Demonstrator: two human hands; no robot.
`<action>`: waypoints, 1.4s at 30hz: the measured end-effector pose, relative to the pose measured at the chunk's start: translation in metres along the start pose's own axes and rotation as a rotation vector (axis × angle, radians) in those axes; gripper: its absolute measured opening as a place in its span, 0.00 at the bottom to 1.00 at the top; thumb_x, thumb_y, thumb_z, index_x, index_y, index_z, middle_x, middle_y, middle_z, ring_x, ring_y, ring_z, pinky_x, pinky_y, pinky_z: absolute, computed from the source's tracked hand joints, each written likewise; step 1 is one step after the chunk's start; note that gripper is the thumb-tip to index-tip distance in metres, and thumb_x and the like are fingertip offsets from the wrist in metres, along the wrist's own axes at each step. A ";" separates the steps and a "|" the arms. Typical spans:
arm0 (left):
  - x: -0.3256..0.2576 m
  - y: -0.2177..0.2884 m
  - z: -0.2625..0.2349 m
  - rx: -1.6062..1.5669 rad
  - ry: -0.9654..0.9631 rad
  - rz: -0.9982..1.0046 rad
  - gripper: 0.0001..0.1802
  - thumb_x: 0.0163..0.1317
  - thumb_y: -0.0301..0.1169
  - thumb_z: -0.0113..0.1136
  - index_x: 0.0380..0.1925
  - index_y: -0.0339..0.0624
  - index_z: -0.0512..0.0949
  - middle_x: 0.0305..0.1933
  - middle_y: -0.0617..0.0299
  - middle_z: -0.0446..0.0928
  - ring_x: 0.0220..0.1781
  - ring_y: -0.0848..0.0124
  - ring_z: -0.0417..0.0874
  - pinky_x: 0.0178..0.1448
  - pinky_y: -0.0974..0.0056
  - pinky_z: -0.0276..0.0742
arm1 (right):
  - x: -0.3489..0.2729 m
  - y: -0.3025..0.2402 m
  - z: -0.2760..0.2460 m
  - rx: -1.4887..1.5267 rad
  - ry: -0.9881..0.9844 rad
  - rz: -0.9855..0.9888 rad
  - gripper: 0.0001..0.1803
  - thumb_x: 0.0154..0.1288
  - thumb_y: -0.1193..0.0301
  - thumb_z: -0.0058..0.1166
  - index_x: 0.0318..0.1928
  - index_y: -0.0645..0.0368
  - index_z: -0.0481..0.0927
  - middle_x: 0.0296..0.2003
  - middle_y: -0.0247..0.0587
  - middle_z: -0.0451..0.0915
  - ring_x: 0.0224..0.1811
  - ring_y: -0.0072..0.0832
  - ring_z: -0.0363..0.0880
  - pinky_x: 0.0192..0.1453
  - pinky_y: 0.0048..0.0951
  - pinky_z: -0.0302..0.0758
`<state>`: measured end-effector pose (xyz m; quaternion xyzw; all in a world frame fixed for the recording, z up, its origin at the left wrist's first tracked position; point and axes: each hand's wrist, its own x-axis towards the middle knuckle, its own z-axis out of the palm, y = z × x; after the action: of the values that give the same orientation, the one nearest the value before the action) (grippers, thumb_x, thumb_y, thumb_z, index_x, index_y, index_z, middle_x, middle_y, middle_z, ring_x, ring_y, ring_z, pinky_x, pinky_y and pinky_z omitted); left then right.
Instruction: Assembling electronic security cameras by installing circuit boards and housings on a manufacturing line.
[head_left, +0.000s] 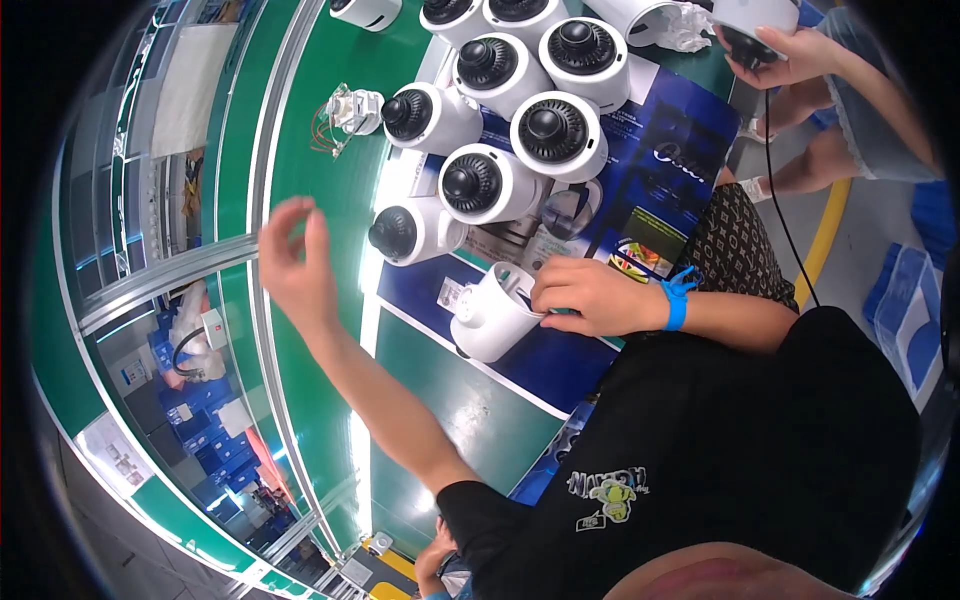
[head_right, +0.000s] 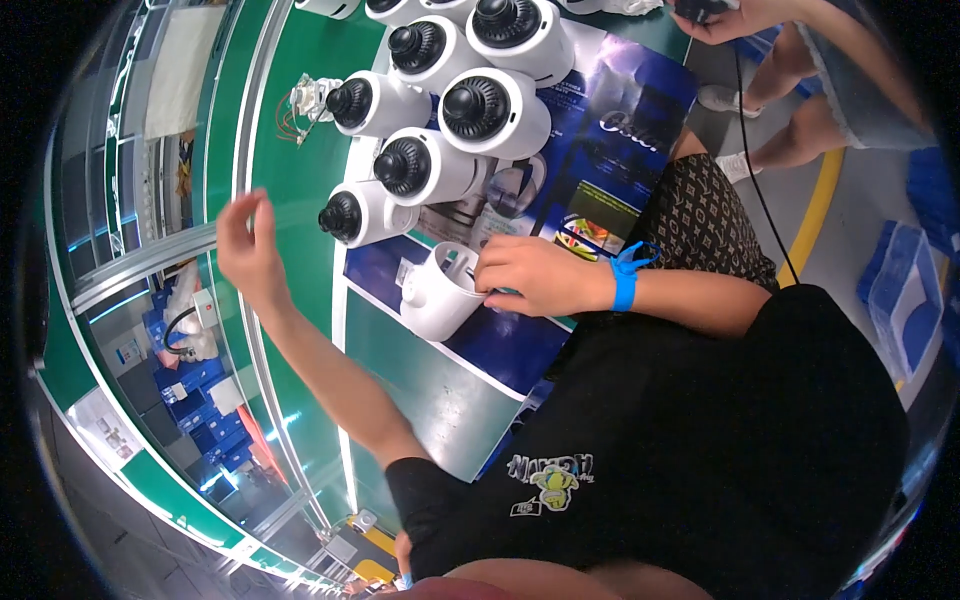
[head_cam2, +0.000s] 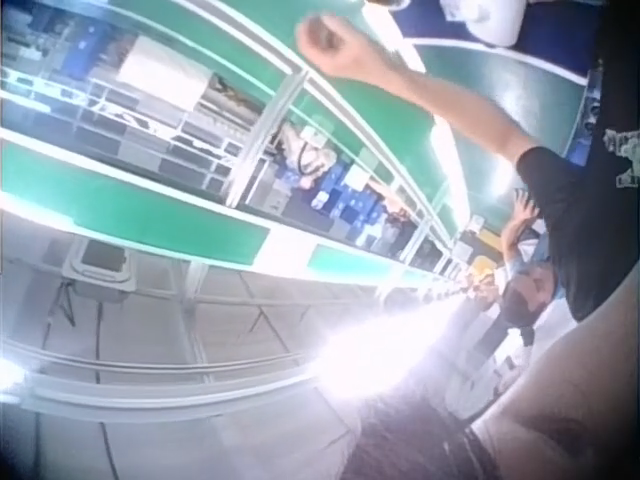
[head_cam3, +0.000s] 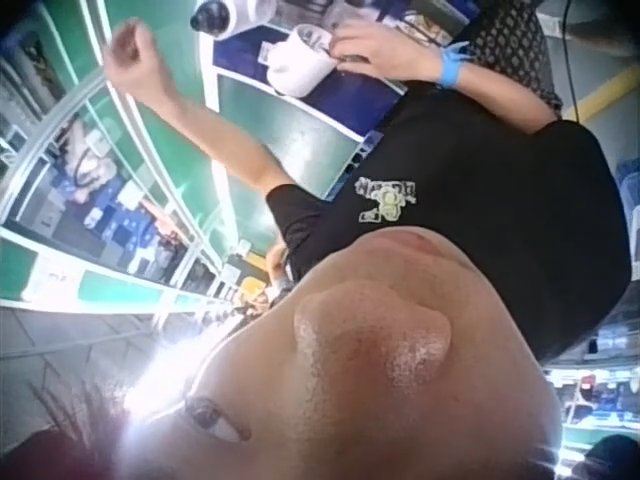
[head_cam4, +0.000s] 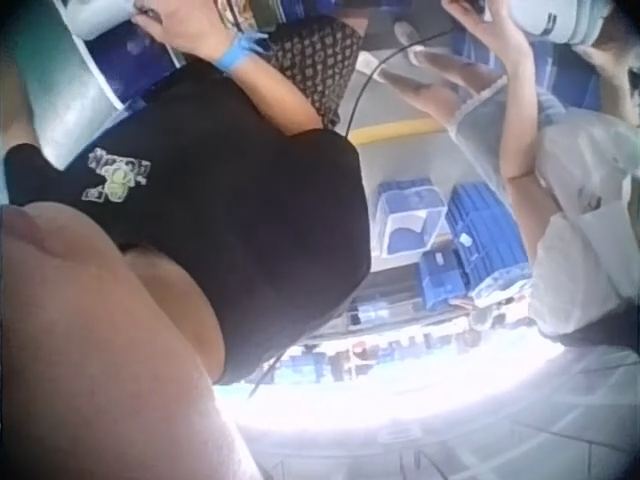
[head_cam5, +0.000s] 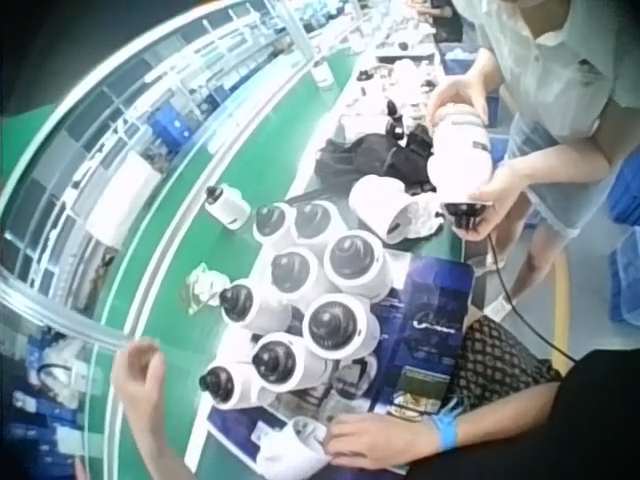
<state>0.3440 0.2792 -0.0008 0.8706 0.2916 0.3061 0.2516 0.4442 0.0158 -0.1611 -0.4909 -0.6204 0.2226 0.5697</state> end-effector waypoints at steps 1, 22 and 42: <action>0.026 -0.002 0.014 0.101 -0.052 0.033 0.21 0.54 0.36 0.66 0.47 0.40 0.76 0.45 0.58 0.80 0.49 0.68 0.79 0.50 0.64 0.73 | -0.001 0.003 0.000 0.008 -0.001 0.010 0.10 0.54 0.73 0.63 0.35 0.58 0.75 0.36 0.40 0.75 0.43 0.40 0.72 0.45 0.37 0.72; 0.149 -0.030 0.123 1.537 -0.946 0.034 0.37 0.32 0.43 0.68 0.51 0.55 0.77 0.58 0.62 0.75 0.68 0.61 0.65 0.69 0.39 0.48 | -0.001 0.005 -0.002 0.069 0.037 -0.004 0.10 0.53 0.73 0.62 0.34 0.59 0.75 0.35 0.41 0.74 0.41 0.41 0.74 0.44 0.38 0.72; 0.110 0.055 0.007 1.731 -0.860 -0.058 0.28 0.30 0.38 0.71 0.39 0.48 0.81 0.43 0.57 0.82 0.54 0.61 0.79 0.67 0.40 0.54 | 0.000 0.001 0.001 0.012 0.051 -0.057 0.09 0.53 0.73 0.62 0.32 0.59 0.74 0.33 0.42 0.74 0.38 0.41 0.72 0.41 0.38 0.72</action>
<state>0.4383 0.3116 0.0704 0.7847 0.3205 -0.3659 -0.3842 0.4437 0.0159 -0.1622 -0.4752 -0.6180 0.1970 0.5945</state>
